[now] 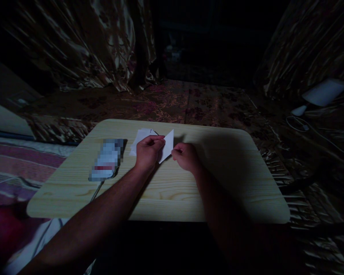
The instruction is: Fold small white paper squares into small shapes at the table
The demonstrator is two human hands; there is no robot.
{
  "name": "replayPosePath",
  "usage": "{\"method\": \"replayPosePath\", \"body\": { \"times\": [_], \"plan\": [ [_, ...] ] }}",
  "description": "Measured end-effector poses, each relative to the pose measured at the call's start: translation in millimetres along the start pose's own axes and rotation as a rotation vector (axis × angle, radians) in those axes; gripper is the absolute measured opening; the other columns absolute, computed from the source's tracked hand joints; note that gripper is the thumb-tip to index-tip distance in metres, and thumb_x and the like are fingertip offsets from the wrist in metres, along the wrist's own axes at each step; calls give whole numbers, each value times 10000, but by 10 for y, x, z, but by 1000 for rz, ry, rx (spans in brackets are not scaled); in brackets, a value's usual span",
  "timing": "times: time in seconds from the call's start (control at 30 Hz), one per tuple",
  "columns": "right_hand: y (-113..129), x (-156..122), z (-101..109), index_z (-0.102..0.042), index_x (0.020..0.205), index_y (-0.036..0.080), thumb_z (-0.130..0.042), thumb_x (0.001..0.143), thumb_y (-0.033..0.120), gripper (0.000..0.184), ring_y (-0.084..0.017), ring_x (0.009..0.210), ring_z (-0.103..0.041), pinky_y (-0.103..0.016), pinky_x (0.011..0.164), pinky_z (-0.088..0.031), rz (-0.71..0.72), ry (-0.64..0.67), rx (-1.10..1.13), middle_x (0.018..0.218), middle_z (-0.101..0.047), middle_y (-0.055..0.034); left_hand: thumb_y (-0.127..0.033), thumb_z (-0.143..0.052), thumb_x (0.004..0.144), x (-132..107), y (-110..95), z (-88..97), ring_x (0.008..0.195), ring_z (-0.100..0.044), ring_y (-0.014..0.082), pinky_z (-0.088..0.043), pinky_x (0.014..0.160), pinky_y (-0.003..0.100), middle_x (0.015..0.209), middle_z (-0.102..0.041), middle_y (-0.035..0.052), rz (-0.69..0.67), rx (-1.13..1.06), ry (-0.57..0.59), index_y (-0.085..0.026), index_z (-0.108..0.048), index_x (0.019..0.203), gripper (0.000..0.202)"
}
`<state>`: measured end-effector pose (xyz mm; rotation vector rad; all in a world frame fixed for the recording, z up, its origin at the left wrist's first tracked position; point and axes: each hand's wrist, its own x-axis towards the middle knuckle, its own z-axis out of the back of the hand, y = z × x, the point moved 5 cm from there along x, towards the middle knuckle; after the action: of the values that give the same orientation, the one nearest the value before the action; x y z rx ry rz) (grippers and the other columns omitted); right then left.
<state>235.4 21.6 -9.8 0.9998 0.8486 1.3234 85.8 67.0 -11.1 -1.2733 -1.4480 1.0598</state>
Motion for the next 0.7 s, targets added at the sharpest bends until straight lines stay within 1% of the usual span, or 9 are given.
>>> {"method": "replayPosePath", "body": {
  "times": [0.17,0.4,0.5,0.6,0.7],
  "plan": [
    [18,-9,-2,-591,623,177,-556,727,260,138,-98,458,-491,-220,458,-354,1,49,24,545,-606,15,-312,-765,629,-21,-11,-14,557,-560,105,-422,531,219,681,-685,30,15,7,22,-141,-745,846,277],
    [43,-15,10,-601,623,177,-566,733,262,144,-96,458,-480,-219,463,-347,18,24,60,521,-578,25,-311,-760,642,-25,-17,-21,535,-535,91,-401,504,206,657,-672,18,6,37,30,-147,-747,842,259],
    [55,0,36,-601,660,180,-597,734,287,130,-98,463,-472,-215,456,-330,23,-43,97,494,-539,41,-300,-758,649,-33,-22,-32,542,-536,87,-405,506,200,668,-676,19,-10,48,50,-147,-750,845,248],
    [27,28,77,-593,713,186,-612,745,333,152,-100,463,-468,-218,453,-334,21,-130,146,514,-546,44,-296,-752,656,-62,-38,-62,566,-563,102,-429,520,209,702,-695,32,-34,90,104,-147,-753,846,242],
    [-17,53,131,-578,720,189,-608,759,370,187,-99,456,-459,-224,466,-350,27,-213,147,513,-542,45,-296,-737,669,-101,-63,-93,599,-593,123,-453,543,221,732,-711,43,-75,151,155,-152,-758,836,222]
  ]
}}
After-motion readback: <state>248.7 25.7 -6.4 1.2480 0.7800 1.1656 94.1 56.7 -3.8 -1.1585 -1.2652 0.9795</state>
